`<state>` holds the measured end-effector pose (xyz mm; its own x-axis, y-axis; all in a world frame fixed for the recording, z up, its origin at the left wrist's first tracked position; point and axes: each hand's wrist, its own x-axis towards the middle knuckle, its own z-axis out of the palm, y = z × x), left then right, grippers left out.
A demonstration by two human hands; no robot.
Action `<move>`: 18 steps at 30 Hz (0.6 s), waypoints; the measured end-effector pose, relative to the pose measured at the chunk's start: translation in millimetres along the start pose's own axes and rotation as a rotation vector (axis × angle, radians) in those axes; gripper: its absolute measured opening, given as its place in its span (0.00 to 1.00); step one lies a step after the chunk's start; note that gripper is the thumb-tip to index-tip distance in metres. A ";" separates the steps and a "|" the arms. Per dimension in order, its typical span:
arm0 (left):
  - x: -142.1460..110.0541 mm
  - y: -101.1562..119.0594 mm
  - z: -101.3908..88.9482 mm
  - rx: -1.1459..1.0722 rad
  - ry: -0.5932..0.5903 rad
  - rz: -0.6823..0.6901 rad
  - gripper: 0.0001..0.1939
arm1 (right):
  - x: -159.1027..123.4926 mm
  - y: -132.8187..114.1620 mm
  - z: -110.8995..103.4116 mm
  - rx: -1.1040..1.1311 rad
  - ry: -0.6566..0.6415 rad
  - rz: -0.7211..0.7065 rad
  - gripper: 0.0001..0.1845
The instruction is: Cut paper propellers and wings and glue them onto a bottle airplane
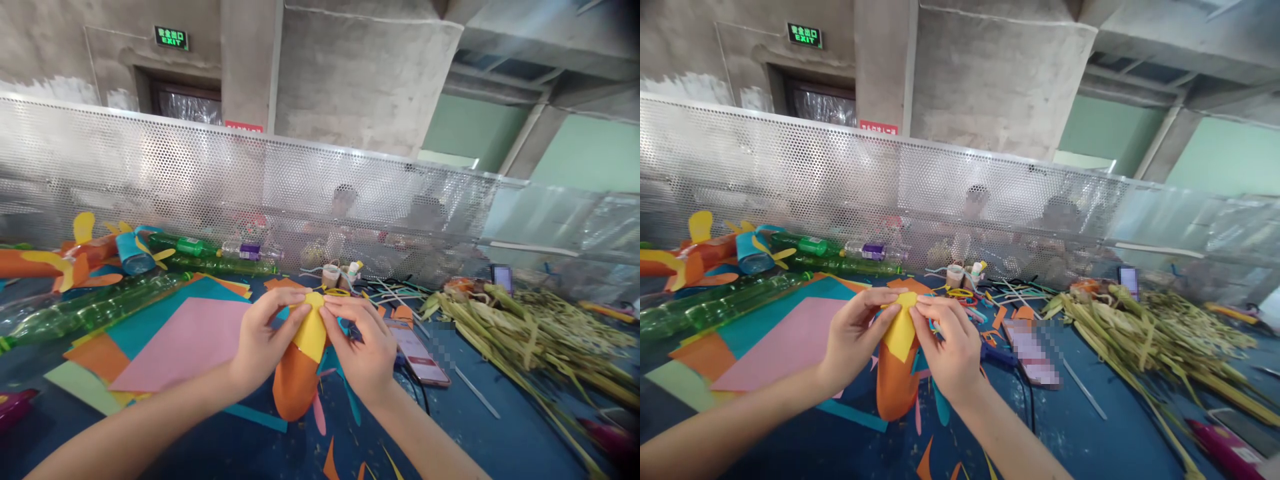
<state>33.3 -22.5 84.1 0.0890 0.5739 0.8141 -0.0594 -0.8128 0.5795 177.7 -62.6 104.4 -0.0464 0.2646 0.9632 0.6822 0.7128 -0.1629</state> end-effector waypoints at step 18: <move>5.4 8.0 8.0 -0.215 0.032 -0.108 0.03 | -3.4 1.0 5.9 0.017 0.044 0.014 0.10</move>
<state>41.2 -26.7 92.8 0.0753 0.6619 0.7458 -0.2616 -0.7086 0.6553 174.2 -58.9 99.7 -0.0044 0.2458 0.9693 0.6701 0.7202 -0.1796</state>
